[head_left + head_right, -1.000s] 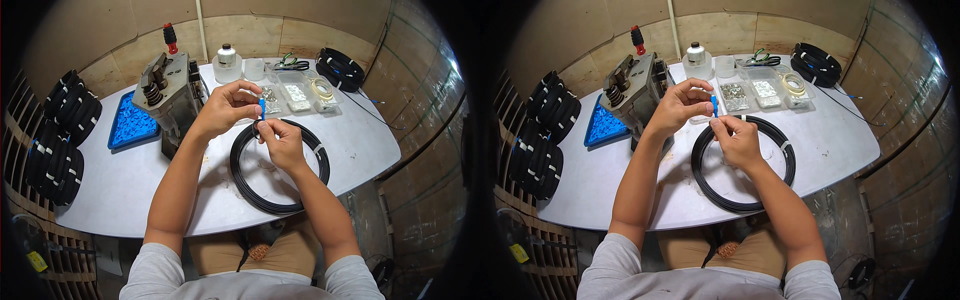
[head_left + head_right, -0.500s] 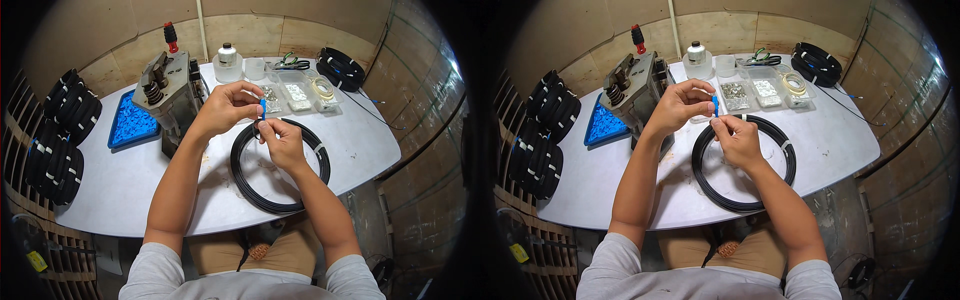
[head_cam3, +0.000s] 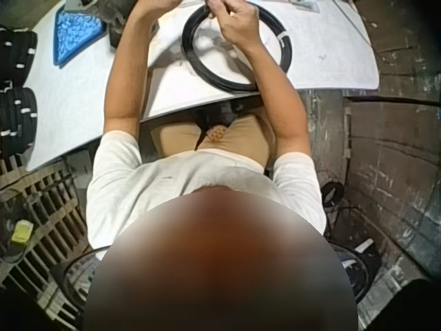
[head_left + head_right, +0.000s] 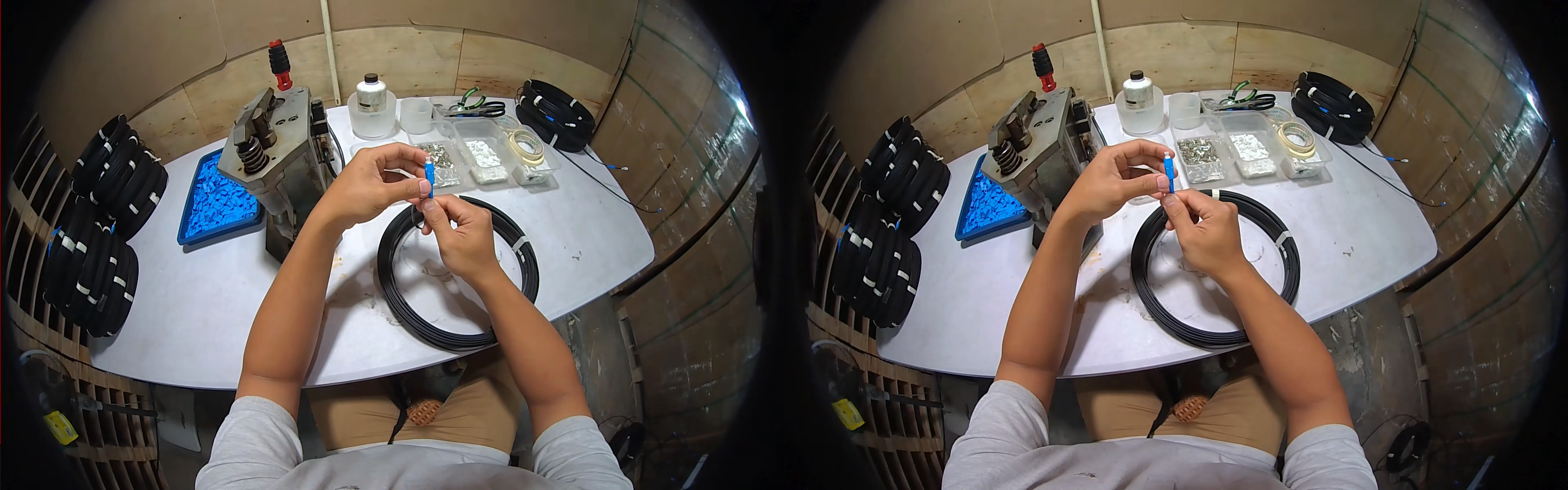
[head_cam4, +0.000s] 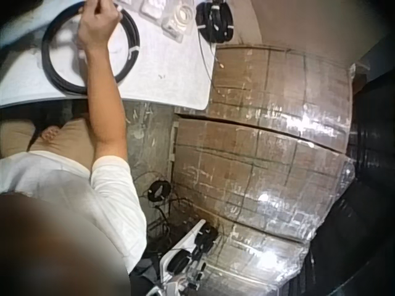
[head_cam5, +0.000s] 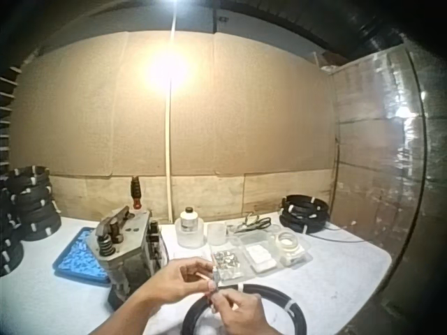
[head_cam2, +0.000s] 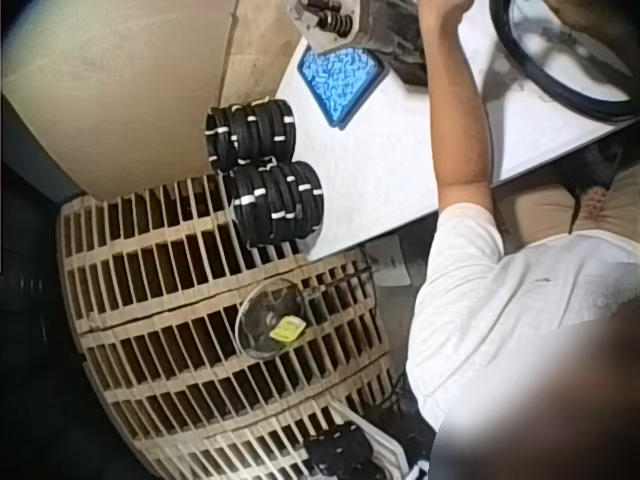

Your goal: The recorder is crimping a connector onto a thin wire cable at a workbench.

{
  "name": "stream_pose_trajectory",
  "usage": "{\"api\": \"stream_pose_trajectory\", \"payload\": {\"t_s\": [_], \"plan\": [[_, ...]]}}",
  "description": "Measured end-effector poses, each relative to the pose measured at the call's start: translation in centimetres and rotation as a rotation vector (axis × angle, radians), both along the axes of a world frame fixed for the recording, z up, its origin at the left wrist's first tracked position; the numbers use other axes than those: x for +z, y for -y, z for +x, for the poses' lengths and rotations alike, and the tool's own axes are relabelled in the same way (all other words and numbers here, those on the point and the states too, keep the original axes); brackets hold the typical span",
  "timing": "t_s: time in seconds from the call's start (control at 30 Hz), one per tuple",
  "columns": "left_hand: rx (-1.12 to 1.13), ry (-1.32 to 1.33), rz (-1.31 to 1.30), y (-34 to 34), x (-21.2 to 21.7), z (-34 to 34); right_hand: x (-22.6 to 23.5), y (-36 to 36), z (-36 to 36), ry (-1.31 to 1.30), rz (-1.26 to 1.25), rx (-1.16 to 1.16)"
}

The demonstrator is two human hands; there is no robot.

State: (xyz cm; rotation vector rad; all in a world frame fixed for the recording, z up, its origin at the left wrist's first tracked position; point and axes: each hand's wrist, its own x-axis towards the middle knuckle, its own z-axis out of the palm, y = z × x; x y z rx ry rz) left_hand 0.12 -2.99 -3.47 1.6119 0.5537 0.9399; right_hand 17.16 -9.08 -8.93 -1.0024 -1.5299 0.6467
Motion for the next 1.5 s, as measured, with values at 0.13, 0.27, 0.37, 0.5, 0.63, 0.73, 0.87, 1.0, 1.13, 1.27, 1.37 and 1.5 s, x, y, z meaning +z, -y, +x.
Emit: {"api": "stream_pose_trajectory", "payload": {"t_s": [0.13, 0.27, 0.37, 0.5, 0.63, 0.73, 0.87, 1.0, 1.13, 1.27, 1.37, 1.5], "plan": [[0.047, -0.124, 0.016, 0.24, 0.32, -0.32, 0.11, 0.12, -0.13, 0.001, 0.016, -0.006], [0.064, -0.131, -0.020, 0.33, 0.40, -0.14, -0.04, -0.06, -0.17, -0.024, 0.023, 0.000], [0.065, -0.081, -0.028, 0.01, 0.06, -0.21, -0.14, -0.14, -0.07, -0.027, 0.026, 0.004], [0.020, -0.129, 0.004, -0.05, -0.07, -0.32, 0.35, 0.33, 0.10, 0.021, -0.057, 0.023], [0.042, -0.080, -0.024, -0.14, -0.21, -0.14, 0.11, 0.19, -0.09, -0.044, -0.040, 0.045], [0.010, -0.079, 0.001, 0.01, -0.03, -0.22, 0.45, 0.39, -0.02, -0.044, -0.041, 0.037], [0.001, -0.109, 0.013, -0.18, -0.22, -0.25, 0.49, 0.41, 0.07, 0.016, -0.057, 0.023], [0.047, -0.100, -0.002, -0.42, -0.32, -0.11, 0.35, 0.21, -0.26, -0.030, 0.047, 0.001], [0.030, -0.122, 0.045, -0.08, -0.12, -0.31, 0.00, 0.04, -0.16, -0.020, 0.034, 0.006], [0.059, -0.134, 0.028, -0.09, 0.00, -0.19, 0.08, 0.13, -0.18, -0.006, 0.030, 0.003], [0.065, -0.101, -0.018, 0.07, 0.18, -0.28, 0.49, 0.43, -0.18, 0.007, -0.006, 0.015], [0.039, -0.135, 0.028, 0.03, 0.20, -0.28, 0.35, 0.39, 0.00, 0.037, -0.034, 0.015]]}}
